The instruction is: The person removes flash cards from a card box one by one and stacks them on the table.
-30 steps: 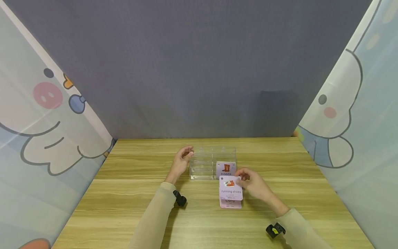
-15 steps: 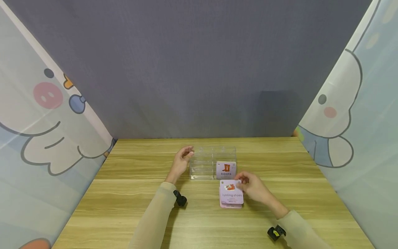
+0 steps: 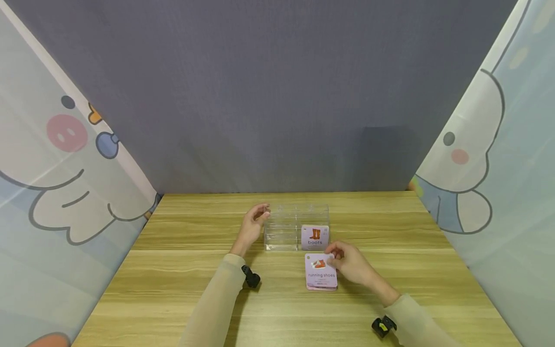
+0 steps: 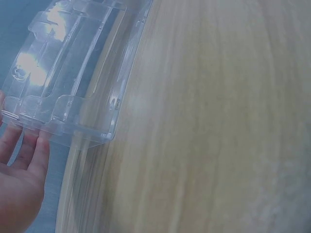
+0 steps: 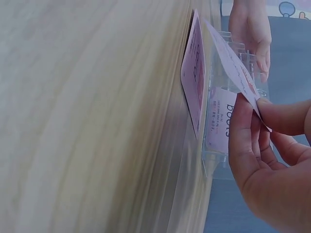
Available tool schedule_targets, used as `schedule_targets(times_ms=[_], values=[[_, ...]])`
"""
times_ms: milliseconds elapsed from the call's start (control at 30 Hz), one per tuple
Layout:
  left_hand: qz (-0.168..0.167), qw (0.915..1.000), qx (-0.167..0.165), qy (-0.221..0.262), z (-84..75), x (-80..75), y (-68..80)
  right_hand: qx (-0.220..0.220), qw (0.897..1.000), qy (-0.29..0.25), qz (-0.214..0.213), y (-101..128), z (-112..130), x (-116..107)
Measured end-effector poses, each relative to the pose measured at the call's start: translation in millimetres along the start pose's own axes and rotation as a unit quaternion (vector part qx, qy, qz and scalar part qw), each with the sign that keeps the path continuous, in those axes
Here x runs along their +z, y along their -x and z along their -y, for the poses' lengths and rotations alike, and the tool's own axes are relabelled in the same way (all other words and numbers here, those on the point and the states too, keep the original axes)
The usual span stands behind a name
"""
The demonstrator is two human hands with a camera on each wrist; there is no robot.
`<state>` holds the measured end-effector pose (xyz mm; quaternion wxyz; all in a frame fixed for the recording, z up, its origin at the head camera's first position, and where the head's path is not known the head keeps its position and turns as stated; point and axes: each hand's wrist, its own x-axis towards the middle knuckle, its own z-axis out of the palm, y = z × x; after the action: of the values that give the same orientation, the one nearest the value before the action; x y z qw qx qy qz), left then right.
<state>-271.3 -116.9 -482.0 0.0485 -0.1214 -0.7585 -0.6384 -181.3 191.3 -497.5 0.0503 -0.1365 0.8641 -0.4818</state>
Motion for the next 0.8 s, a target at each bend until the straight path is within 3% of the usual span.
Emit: schedule_targets(times_ms=[600, 800], values=[[-0.004, 1.0000, 0.002, 0.004, 3.6, 0.7, -1.0, -0.021, 0.993, 0.108, -0.038, 0.1, 2.4, 9.4], [-0.013, 0.9997, 0.002, 0.019, 36.6, 1.5, -13.1, -0.019, 0.992, 0.121, -0.035, 0.4, 5.2, 9.0]])
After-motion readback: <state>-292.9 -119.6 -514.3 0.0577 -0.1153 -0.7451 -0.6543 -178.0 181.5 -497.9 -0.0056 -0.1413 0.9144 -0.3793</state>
